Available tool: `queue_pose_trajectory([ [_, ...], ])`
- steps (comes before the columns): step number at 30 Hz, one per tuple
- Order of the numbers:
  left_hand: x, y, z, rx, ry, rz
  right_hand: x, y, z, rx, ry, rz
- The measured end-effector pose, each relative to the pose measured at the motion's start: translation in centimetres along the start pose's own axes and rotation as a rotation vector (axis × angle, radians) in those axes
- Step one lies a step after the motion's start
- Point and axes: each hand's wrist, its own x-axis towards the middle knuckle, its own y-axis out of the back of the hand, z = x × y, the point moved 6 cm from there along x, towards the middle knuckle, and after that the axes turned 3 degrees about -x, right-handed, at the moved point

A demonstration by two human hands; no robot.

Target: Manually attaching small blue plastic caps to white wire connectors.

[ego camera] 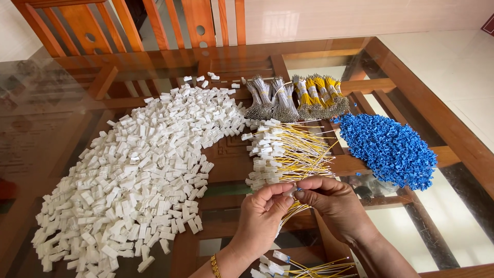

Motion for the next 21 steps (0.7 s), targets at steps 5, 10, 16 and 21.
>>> queue_pose_trajectory([
  [5, -0.1, -0.1, 1.0, 0.078, -0.133, -0.021, -0.4, -0.3, 0.5, 0.097, -0.050, 0.062],
  [10, -0.1, 0.1, 1.3, 0.110, -0.112, 0.018, -2.0, -2.7, -1.0, -0.122, 0.108, 0.116],
  [16, 0.0, 0.6, 0.7, 0.030, -0.021, 0.072, -3.0, -4.4, -2.0, -0.608, 0.421, 0.068],
  [21, 0.1, 0.6, 1.8, 0.048, 0.016, 0.108, -3.8, -5.9, -2.5, -0.635, 0.541, 0.028],
])
